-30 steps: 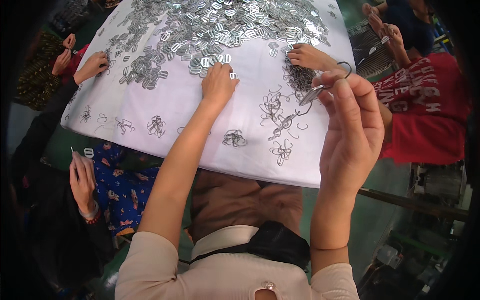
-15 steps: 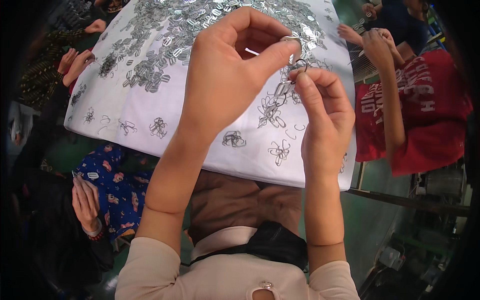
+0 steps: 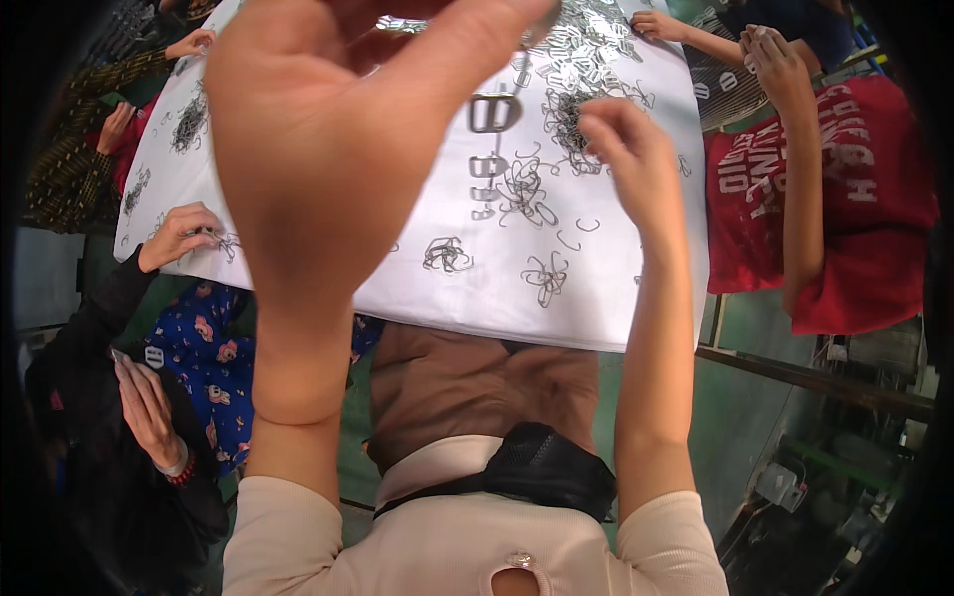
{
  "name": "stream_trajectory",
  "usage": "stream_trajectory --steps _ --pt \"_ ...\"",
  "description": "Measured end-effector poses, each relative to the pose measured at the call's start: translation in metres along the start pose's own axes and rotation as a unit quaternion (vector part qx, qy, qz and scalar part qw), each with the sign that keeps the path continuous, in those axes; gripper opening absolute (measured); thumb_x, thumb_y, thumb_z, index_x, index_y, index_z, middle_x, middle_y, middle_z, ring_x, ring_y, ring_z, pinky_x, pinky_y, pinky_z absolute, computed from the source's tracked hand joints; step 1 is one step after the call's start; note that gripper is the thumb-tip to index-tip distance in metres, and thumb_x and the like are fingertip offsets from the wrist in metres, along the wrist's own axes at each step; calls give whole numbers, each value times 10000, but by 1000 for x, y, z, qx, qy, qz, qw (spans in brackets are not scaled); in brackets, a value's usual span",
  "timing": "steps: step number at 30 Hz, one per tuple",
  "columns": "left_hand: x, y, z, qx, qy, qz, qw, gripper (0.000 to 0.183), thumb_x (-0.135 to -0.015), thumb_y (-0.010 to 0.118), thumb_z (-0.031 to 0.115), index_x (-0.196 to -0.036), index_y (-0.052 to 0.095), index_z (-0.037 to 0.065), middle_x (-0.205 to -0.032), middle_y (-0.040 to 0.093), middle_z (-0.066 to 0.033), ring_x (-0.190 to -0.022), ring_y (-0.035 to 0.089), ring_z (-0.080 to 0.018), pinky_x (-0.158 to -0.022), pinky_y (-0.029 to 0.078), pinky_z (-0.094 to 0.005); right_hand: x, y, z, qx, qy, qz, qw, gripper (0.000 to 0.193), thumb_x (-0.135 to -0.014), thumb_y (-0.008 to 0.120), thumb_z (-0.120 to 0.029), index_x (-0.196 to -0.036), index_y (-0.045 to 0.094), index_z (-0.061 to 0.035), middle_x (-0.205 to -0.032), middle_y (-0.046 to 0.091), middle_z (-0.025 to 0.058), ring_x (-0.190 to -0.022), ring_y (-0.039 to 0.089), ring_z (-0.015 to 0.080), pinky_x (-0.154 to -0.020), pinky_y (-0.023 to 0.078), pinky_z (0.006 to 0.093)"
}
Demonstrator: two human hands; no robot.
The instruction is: The person joins small circular metal tags to wire hooks by hand and then hangs the resulting chain of parts onto a metal rack structure.
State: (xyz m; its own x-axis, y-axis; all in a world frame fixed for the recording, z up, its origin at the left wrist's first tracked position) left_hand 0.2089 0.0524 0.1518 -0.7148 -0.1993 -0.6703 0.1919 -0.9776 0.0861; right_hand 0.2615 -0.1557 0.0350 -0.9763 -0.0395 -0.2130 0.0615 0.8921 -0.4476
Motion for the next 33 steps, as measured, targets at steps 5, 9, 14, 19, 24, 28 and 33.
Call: stream_trajectory --steps 5,9,14,19,24,28,33 --pt "0 -21 1 -73 -20 -37 996 216 -776 645 4 -985 604 -28 -864 635 -64 -744 561 -86 -657 401 -194 -24 42 103 216 70 -166 960 117 -776 628 -140 -874 634 -77 -841 625 74 -777 591 229 -701 465 329" --pt "-2 -28 4 -50 -30 -49 997 202 -780 637 -7 -976 599 -33 -878 632 -73 -730 547 -98 -660 400 -210 -23 58 97 318 47 -219 921 94 -771 622 -147 -841 620 -84 -886 605 76 -878 584 259 -744 461 368" --pt "-1 -27 0 -19 -41 -55 997 187 -783 633 -9 -965 595 -32 -866 625 -77 -728 543 -104 -657 403 -221 -16 51 87 364 3 -196 911 114 -779 612 -146 -852 605 -57 -878 620 96 -852 590 293 -746 461 385" --pt "4 -22 -3 -10 -59 -36 998 173 -788 619 -16 -958 592 -35 -846 622 -74 -737 562 -109 -663 432 -229 -11 28 68 124 43 -75 989 162 -755 636 -59 -900 579 -13 -826 630 103 -758 627 225 -641 479 325" --pt "6 -13 -13 34 -115 -50 991 146 -799 608 -20 -943 596 -43 -831 623 -77 -707 582 -103 -658 486 -227 -1 11 6 -256 129 -33 957 237 -761 666 -25 -961 541 -2 -813 623 60 -679 640 146 -514 463 207" --pt "6 -3 -9 77 -122 -73 987 130 -808 609 -13 -936 599 -35 -831 623 -81 -738 595 -111 -669 502 -226 14 3 -80 -394 22 -13 919 274 -752 687 -3 -977 529 -9 -811 637 69 -692 645 151 -512 467 200" --pt "9 -1 -3 58 -130 -78 987 117 -805 606 -25 -921 596 -34 -857 615 -65 -782 593 -106 -668 522 -231 21 4 -124 -409 -60 0 910 263 -767 665 16 -990 527 -12 -833 647 90 -706 640 152 -532 476 198"
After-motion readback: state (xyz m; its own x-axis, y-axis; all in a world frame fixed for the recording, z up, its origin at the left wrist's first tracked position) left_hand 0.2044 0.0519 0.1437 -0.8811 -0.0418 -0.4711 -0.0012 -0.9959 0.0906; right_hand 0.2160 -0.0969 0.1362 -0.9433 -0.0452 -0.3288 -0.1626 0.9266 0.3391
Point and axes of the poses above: each hand's wrist, its own x-axis away from the middle knuckle, its own y-axis out of the palm, z = x × y, the point moved 5 cm from there along -x, towards the middle knuckle
